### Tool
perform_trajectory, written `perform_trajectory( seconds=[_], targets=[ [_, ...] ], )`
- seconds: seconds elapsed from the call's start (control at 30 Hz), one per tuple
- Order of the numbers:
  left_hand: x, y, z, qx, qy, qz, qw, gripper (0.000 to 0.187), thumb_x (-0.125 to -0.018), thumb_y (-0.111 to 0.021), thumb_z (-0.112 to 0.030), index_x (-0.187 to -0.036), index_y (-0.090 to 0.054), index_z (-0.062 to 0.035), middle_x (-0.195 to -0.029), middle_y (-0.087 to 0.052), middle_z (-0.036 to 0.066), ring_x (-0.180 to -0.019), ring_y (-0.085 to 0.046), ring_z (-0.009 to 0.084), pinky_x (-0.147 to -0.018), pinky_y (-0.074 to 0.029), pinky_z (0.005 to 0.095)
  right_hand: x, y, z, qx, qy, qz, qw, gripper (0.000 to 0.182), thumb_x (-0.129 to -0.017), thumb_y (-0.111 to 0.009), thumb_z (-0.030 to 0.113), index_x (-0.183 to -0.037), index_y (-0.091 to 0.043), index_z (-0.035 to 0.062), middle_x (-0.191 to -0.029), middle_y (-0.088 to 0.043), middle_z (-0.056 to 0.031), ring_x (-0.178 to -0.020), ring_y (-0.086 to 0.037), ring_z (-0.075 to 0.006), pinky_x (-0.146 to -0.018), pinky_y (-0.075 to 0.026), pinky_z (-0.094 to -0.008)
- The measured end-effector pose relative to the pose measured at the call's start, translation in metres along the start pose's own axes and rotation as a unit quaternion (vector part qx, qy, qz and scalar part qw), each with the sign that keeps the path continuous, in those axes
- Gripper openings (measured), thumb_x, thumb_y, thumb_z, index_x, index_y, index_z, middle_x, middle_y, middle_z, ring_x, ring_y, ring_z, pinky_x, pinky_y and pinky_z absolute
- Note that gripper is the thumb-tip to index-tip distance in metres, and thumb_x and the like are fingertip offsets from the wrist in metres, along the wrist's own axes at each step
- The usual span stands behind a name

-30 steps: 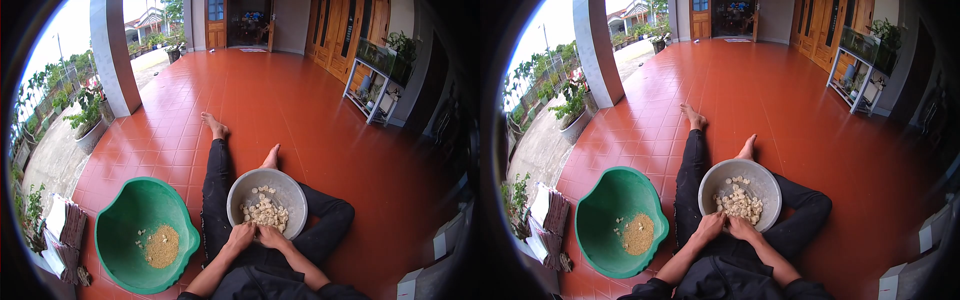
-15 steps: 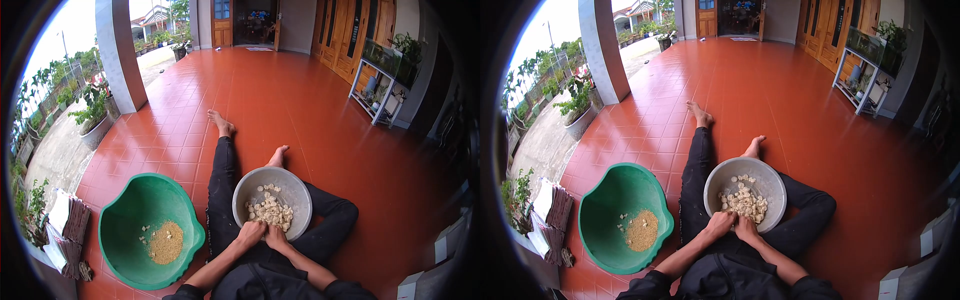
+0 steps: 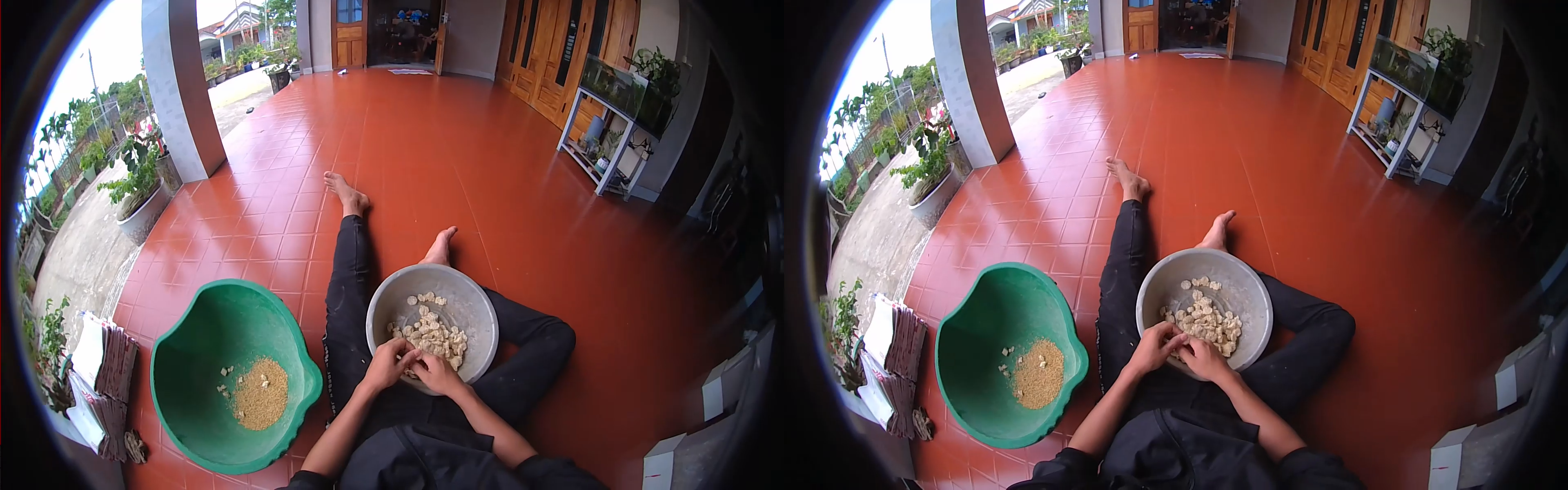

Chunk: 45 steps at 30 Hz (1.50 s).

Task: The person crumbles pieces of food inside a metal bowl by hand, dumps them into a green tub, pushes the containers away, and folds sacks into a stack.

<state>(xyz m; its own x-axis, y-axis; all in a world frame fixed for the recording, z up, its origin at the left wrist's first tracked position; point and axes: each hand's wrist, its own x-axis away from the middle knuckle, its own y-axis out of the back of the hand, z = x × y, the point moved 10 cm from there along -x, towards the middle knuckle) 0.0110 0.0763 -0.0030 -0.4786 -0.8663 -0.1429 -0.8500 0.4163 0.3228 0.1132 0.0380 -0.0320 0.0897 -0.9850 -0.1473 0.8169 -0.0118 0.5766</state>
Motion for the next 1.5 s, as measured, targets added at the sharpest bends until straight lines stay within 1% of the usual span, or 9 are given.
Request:
perform_trajectory(
  seconds=[0.07, 0.17, 0.2, 0.4, 0.67, 0.9, 1.17, 1.3, 1.5],
  targets=[
    [-0.001, 0.000, 0.001, 0.039, 0.023, 0.001, 0.999, 0.021, -0.084, -0.070, -0.019, -0.082, -0.063, 0.0016, -0.076, -0.060, 0.009, -0.068, -0.059, 0.0149, -0.063, -0.048, 0.0291, 0.000, 0.008, 0.010, -0.054, 0.017, -0.011, 0.998, 0.024, -0.087, -0.062, 0.021, -0.096, -0.063, -0.0015, -0.070, -0.063, -0.0119, -0.064, -0.061, -0.0167, -0.059, -0.046, -0.0337],
    [-0.001, 0.001, 0.008, 0.085, 0.016, -0.008, 0.996, 0.020, -0.082, -0.072, -0.017, -0.082, -0.064, 0.0010, -0.074, -0.061, 0.005, -0.067, -0.058, 0.0107, -0.059, -0.046, 0.0263, -0.001, 0.009, 0.011, -0.081, -0.002, 0.002, 0.997, 0.024, -0.086, -0.064, 0.020, -0.092, -0.063, -0.0033, -0.064, -0.059, -0.0065, -0.059, -0.052, -0.0095, -0.055, -0.043, -0.0295],
    [-0.002, 0.001, 0.010, 0.098, 0.017, -0.011, 0.995, 0.020, -0.082, -0.072, -0.017, -0.082, -0.064, 0.0010, -0.073, -0.062, 0.004, -0.067, -0.058, 0.0098, -0.058, -0.046, 0.0255, -0.002, 0.009, 0.011, -0.067, -0.013, 0.022, 0.997, 0.028, -0.085, -0.065, 0.025, -0.093, -0.064, -0.0019, -0.067, -0.062, -0.0131, -0.059, -0.059, -0.0191, -0.057, -0.046, -0.0344],
    [-0.001, -0.004, -0.004, 0.131, 0.015, 0.033, 0.991, 0.016, -0.090, -0.063, -0.011, -0.087, -0.062, 0.0047, -0.069, -0.061, 0.005, -0.061, -0.057, 0.0090, -0.055, -0.046, 0.0243, 0.001, -0.012, -0.007, -0.208, -0.043, 0.095, 0.973, 0.026, -0.094, -0.055, 0.020, -0.082, -0.062, -0.0018, -0.068, -0.060, -0.0019, -0.063, -0.055, -0.0078, -0.058, -0.046, -0.0245],
    [-0.003, -0.004, 0.011, 0.109, 0.039, 0.020, 0.993, 0.017, -0.090, -0.062, -0.013, -0.086, -0.061, 0.0038, -0.069, -0.061, 0.004, -0.063, -0.056, 0.0080, -0.057, -0.046, 0.0241, -0.003, 0.009, 0.010, -0.148, -0.033, 0.041, 0.988, 0.022, -0.087, -0.065, 0.018, -0.086, -0.064, -0.0033, -0.070, -0.066, -0.0094, -0.063, -0.060, -0.0108, -0.058, -0.046, -0.0286],
    [-0.004, 0.001, 0.017, 0.078, 0.053, -0.012, 0.996, 0.017, -0.090, -0.063, -0.014, -0.087, -0.061, 0.0027, -0.067, -0.060, 0.005, -0.062, -0.055, 0.0081, -0.057, -0.045, 0.0260, -0.006, 0.010, 0.004, -0.090, -0.011, 0.017, 0.996, 0.031, -0.084, -0.068, 0.023, -0.078, -0.055, -0.0043, -0.060, -0.055, -0.0135, -0.055, -0.049, -0.0145, -0.054, -0.042, -0.0348],
    [-0.003, 0.006, 0.014, 0.080, 0.062, -0.033, 0.994, 0.015, -0.089, -0.062, -0.012, -0.090, -0.058, 0.0030, -0.068, -0.061, 0.007, -0.060, -0.055, 0.0103, -0.056, -0.045, 0.0277, -0.007, 0.013, 0.003, -0.110, -0.036, 0.009, 0.993, 0.023, -0.085, -0.068, 0.017, -0.077, -0.054, 0.0004, -0.061, -0.058, -0.0051, -0.052, -0.051, -0.0084, -0.051, -0.042, -0.0278],
    [-0.003, 0.010, 0.016, 0.061, 0.061, -0.048, 0.995, 0.011, -0.089, -0.059, -0.008, -0.093, -0.059, 0.0019, -0.066, -0.060, 0.009, -0.059, -0.054, 0.0110, -0.056, -0.044, 0.0286, -0.006, 0.019, 0.008, -0.103, -0.044, -0.016, 0.994, 0.018, -0.086, -0.068, 0.013, -0.087, -0.055, 0.0007, -0.062, -0.051, 0.0007, -0.058, -0.046, -0.0058, -0.052, -0.039, -0.0246],
    [-0.005, 0.002, 0.018, 0.121, 0.059, -0.008, 0.991, 0.014, -0.090, -0.059, -0.011, -0.093, -0.061, 0.0034, -0.068, -0.061, 0.008, -0.060, -0.054, 0.0105, -0.057, -0.045, 0.0277, -0.006, 0.023, 0.017, -0.031, 0.043, -0.035, 0.998, 0.025, -0.095, -0.053, 0.023, -0.089, -0.057, -0.0005, -0.063, -0.057, -0.0068, -0.056, -0.056, -0.0129, -0.053, -0.044, -0.0282]
  ],
)
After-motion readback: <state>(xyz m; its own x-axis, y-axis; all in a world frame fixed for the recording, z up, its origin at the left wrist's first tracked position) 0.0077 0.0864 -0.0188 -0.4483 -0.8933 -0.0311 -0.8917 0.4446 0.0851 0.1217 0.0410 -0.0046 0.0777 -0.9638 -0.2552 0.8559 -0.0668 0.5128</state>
